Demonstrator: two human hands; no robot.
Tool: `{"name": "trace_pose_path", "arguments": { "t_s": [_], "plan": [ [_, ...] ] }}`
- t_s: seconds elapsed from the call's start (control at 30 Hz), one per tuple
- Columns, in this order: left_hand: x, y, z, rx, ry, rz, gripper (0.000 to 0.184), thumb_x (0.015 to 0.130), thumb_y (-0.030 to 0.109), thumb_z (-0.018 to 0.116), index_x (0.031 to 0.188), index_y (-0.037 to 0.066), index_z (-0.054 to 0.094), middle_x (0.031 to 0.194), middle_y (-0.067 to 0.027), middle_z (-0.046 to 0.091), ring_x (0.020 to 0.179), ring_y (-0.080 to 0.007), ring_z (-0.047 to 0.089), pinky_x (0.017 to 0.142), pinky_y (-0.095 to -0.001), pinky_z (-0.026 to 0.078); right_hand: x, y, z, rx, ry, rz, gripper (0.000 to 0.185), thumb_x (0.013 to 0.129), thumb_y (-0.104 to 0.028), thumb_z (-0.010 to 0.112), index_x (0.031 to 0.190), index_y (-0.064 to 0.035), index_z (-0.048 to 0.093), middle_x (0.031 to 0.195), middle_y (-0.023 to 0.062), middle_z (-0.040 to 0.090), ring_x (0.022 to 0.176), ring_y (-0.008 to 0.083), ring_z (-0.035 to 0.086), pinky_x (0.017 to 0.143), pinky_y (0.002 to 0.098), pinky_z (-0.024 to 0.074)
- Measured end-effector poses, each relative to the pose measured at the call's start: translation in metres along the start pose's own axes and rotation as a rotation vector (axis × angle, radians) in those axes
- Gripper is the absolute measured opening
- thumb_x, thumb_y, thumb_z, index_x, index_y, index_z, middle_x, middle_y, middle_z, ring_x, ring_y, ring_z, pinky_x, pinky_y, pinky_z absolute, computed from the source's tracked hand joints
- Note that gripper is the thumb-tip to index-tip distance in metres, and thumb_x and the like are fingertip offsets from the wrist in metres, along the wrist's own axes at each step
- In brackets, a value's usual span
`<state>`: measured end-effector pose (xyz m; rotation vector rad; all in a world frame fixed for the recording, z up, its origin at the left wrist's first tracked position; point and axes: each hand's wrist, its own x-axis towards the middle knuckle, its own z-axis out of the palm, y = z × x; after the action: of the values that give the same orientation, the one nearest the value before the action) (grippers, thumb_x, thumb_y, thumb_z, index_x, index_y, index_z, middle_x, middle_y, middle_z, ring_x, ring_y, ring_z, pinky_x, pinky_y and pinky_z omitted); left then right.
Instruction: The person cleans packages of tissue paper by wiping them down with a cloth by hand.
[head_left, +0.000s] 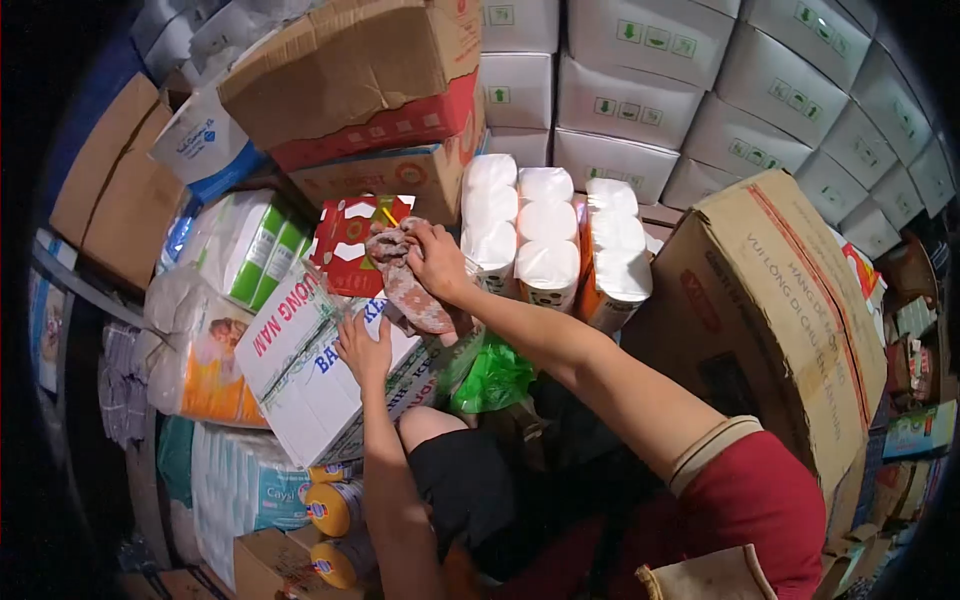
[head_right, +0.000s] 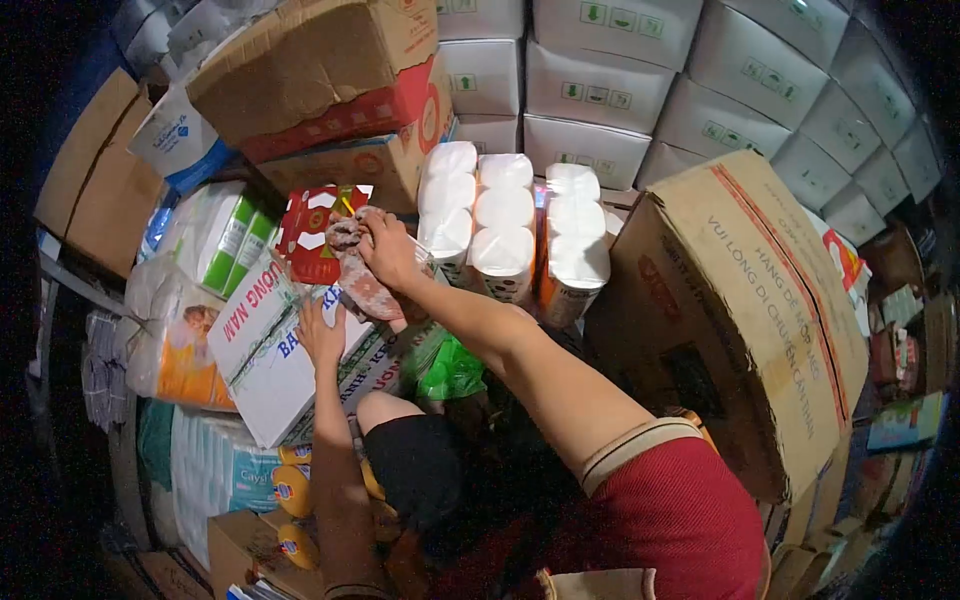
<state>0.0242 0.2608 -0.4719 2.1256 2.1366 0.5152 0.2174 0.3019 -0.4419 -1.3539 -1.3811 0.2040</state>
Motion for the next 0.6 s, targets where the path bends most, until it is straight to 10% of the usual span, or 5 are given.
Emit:
{"name": "trace_pose_path", "arguments": {
  "t_s": [0.23, 0.33, 0.47, 0.6],
  "plan": [
    [0.011, -0.024, 0.019, 0.041, 0.009, 0.054, 0.068, 0.071, 0.033, 0.064, 0.130, 0.007, 0.043, 0.138, -0.0122, 0.039, 0.131, -0.0303, 0.029, 0.106, -0.0505, 0.020, 0.038, -0.052, 0.044, 0.291, -0.019, -0.014, 0.023, 0.075, -0.022, 0.056, 0.090, -0.0044, 0.061, 0.101, 0.0152, 0.061, 0.099, 0.0350, 0.053, 0.086, 0.0450, 0.0423],
    [0.006, -0.023, 0.012, 0.028, 0.017, 0.102, 0.064, 0.073, 0.039, 0.065, 0.127, 0.009, 0.048, 0.136, -0.0129, 0.041, 0.128, -0.0330, 0.032, 0.104, -0.0505, 0.021, 0.038, -0.091, 0.007, -0.061, -0.252, 0.340, 0.062, 0.069, -0.033, 0.067, 0.124, -0.0157, 0.047, 0.126, 0.0224, 0.044, 0.119, 0.0404, 0.040, 0.096, 0.0510, 0.0352],
    [0.006, -0.028, 0.019, -0.035, 0.075, 0.132, 0.061, 0.073, 0.036, 0.065, 0.123, 0.006, 0.051, 0.132, -0.0152, 0.045, 0.127, -0.0343, 0.032, 0.104, -0.0501, 0.022, 0.034, -0.011, -0.071, -0.195, 0.016, -0.110, 0.073, 0.065, -0.031, 0.071, 0.130, -0.0163, 0.040, 0.130, 0.0265, 0.037, 0.122, 0.0435, 0.033, 0.100, 0.0542, 0.0274],
    [0.006, -0.025, 0.016, -0.051, 0.116, 0.161, 0.059, 0.073, 0.034, 0.065, 0.123, 0.006, 0.050, 0.131, -0.0173, 0.045, 0.126, -0.0344, 0.033, 0.102, -0.0497, 0.024, 0.015, 0.085, -0.190, -0.595, 0.049, 0.295, 0.074, 0.067, -0.039, 0.070, 0.131, -0.0162, 0.040, 0.128, 0.0322, 0.035, 0.120, 0.0474, 0.032, 0.098, 0.0551, 0.0278]
  ]
}}
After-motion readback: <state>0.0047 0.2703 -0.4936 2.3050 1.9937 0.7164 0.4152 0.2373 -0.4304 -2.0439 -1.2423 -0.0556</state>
